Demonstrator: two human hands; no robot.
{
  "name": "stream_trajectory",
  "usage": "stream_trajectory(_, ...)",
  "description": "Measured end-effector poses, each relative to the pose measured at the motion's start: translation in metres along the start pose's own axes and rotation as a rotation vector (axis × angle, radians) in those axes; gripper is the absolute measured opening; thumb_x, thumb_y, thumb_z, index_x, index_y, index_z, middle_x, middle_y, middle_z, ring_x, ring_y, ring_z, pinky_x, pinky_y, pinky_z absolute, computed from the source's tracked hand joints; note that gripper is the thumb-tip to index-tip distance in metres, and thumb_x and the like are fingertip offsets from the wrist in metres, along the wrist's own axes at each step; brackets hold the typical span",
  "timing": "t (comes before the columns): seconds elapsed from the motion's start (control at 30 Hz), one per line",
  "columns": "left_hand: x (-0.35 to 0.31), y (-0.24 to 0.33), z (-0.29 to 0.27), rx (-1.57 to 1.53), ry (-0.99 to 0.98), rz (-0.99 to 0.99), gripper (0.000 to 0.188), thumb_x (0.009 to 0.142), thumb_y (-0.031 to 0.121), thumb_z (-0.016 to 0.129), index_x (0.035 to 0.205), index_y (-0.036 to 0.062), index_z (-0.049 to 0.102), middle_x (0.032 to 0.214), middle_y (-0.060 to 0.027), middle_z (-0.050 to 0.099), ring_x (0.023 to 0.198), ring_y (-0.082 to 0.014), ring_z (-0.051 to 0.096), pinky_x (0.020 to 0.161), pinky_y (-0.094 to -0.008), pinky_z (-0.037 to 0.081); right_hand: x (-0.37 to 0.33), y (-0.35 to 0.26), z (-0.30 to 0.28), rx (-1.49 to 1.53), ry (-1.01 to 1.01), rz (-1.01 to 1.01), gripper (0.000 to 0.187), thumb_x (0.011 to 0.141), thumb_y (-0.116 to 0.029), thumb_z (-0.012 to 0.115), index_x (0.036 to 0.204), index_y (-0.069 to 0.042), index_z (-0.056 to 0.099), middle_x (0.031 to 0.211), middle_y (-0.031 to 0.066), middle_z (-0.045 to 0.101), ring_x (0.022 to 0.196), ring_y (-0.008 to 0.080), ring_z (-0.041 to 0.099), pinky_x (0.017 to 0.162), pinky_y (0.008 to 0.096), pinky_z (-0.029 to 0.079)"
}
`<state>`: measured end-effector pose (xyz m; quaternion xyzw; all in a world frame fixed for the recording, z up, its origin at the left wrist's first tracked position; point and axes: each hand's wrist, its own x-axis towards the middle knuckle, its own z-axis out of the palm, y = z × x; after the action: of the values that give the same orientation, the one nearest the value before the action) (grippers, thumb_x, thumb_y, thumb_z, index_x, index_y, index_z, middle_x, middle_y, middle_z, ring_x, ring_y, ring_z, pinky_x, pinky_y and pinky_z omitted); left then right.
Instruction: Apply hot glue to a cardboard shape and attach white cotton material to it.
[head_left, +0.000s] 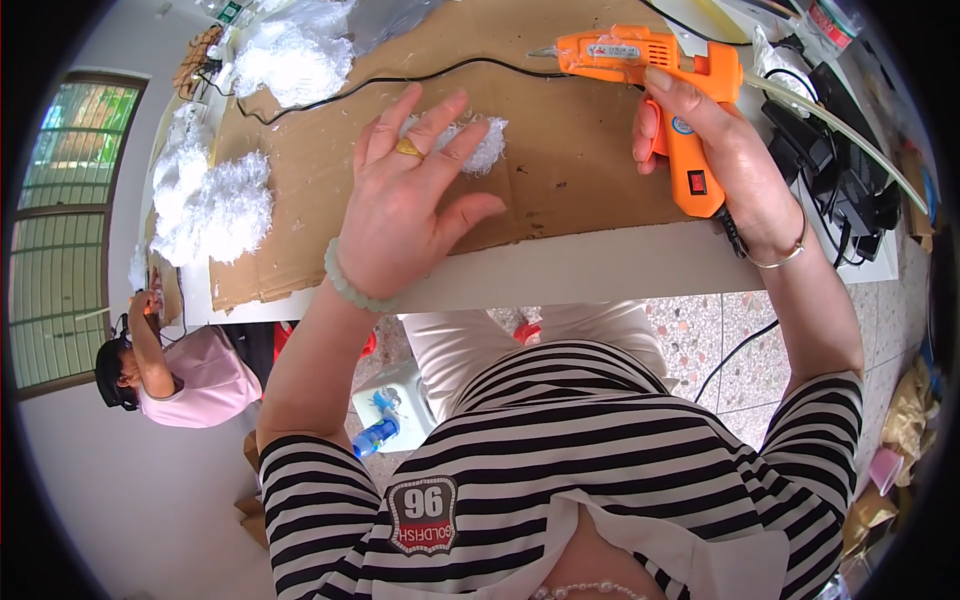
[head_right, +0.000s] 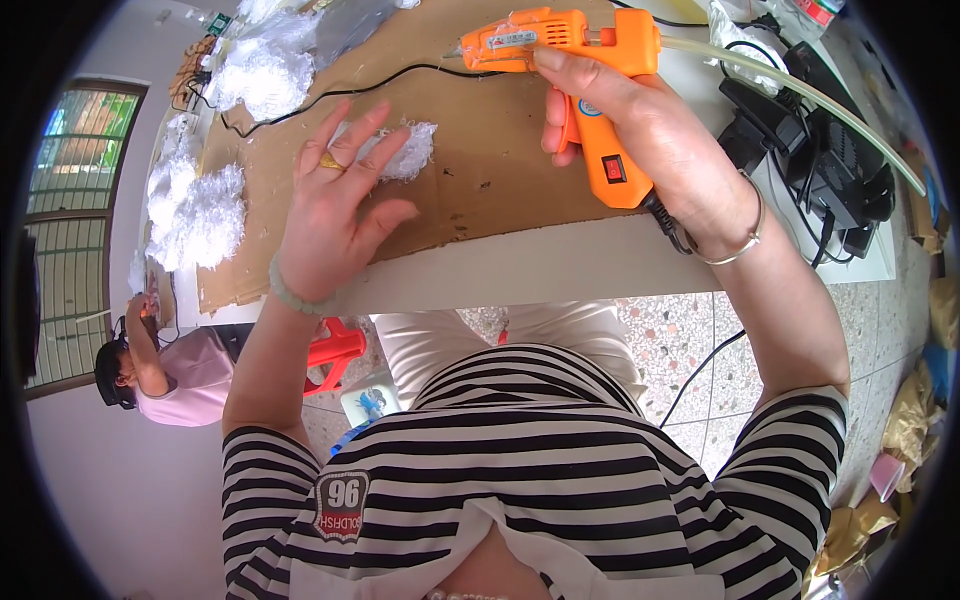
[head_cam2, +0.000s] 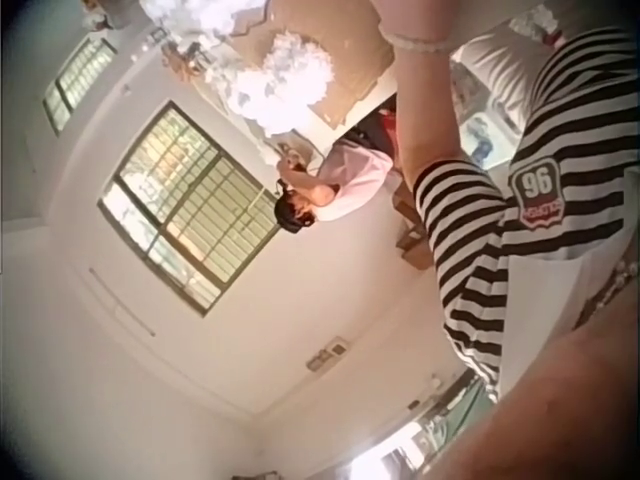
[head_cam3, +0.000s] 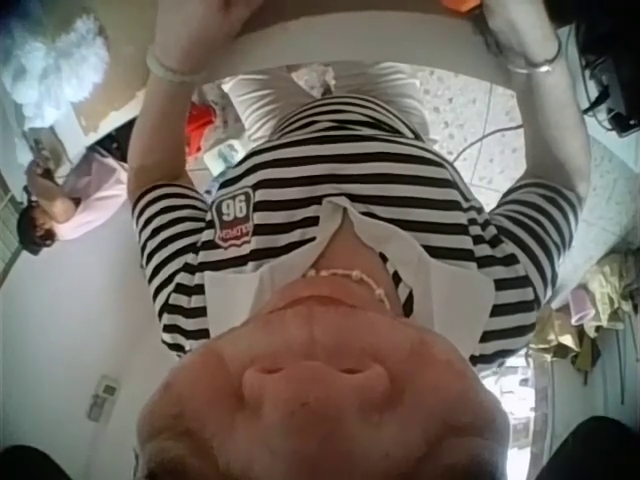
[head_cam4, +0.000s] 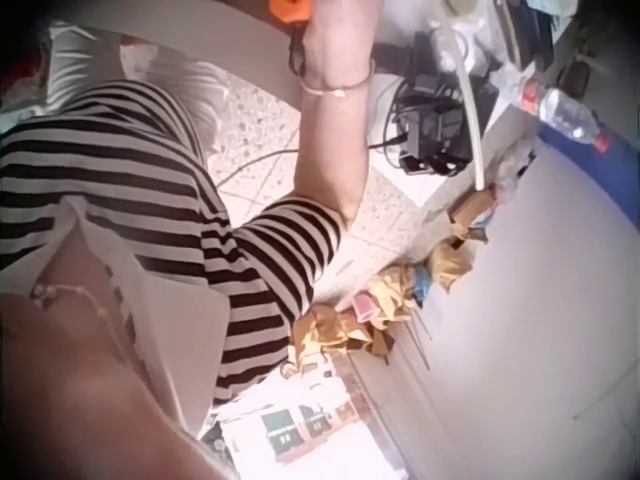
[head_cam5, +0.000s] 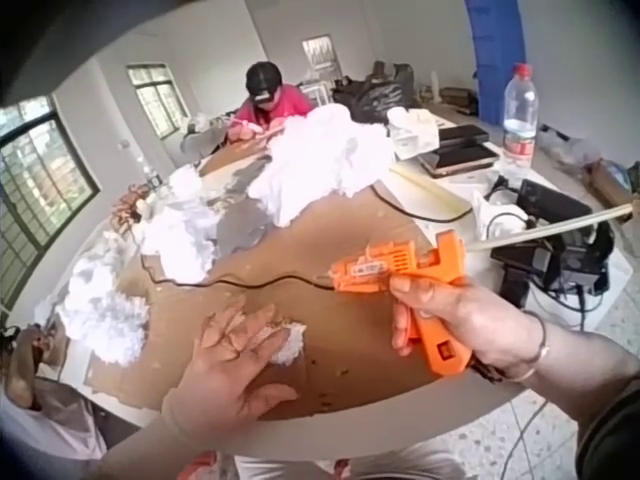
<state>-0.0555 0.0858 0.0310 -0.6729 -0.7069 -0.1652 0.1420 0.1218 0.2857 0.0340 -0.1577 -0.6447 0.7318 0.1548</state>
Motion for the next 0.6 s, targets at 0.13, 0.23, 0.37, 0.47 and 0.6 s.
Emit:
stream_trajectory(0.13, -0.003, 0.005, 0.005, 0.117, -0.104, 0.045, 0.047, 0.068, 0.034, 0.072, 0.103, 0.0051, 0.063, 0.122, -0.0082, 0.054, 0.121, -0.0348, 0.04, 0.096, -0.0537, 0.03, -0.001, -0.001, 0.003, -0.022, 0.001, 0.008, 0.038, 0.093, -0.038, 0.043, 0.073, -0.006, 0.051, 0.067, 0.0039, 0.055, 0.063, 0.0123, 0.053, 0.063, 0.0252, 0.043)
stream_trajectory(0.23, -0.006, 0.0, 0.007, 0.09, -0.111, 0.036, 0.047, 0.067, 0.033, 0.073, 0.103, 0.0058, 0.063, 0.122, -0.0087, 0.054, 0.122, -0.035, 0.039, 0.096, -0.0541, 0.03, -0.003, -0.003, 0.006, 0.01, 0.041, 0.022, 0.039, 0.093, -0.039, 0.043, 0.073, -0.007, 0.051, 0.067, 0.0037, 0.055, 0.064, 0.0121, 0.053, 0.064, 0.0251, 0.043)
stream_trajectory(0.37, -0.013, -0.017, 0.005, -0.248, -0.043, -0.097, 0.049, 0.071, 0.036, 0.068, 0.109, 0.0056, 0.061, 0.128, -0.0111, 0.05, 0.127, -0.0385, 0.033, 0.102, -0.0478, 0.026, -0.003, -0.003, 0.006, 0.019, 0.05, 0.041, 0.038, 0.093, -0.038, 0.042, 0.073, -0.007, 0.051, 0.068, 0.0035, 0.055, 0.064, 0.0118, 0.053, 0.064, 0.0251, 0.042)
stream_trajectory(0.47, -0.019, -0.008, -0.007, -0.276, 0.024, -0.114, 0.047, 0.071, 0.037, 0.069, 0.107, 0.0079, 0.062, 0.129, -0.0113, 0.049, 0.128, -0.0385, 0.032, 0.102, -0.0516, 0.025, -0.003, -0.002, 0.005, 0.017, 0.047, 0.037, 0.038, 0.093, -0.038, 0.042, 0.073, -0.007, 0.051, 0.068, 0.0035, 0.055, 0.064, 0.0118, 0.053, 0.064, 0.0251, 0.042)
stream_trajectory(0.6, -0.021, 0.011, -0.013, 0.095, -0.117, -0.012, 0.042, 0.065, 0.04, 0.072, 0.098, 0.0148, 0.066, 0.129, -0.0057, 0.048, 0.128, -0.035, 0.032, 0.097, -0.0584, 0.026, -0.002, -0.002, 0.005, 0.0, 0.048, 0.037, 0.039, 0.093, -0.038, 0.042, 0.073, -0.007, 0.051, 0.068, 0.0034, 0.055, 0.064, 0.0118, 0.053, 0.064, 0.0253, 0.042)
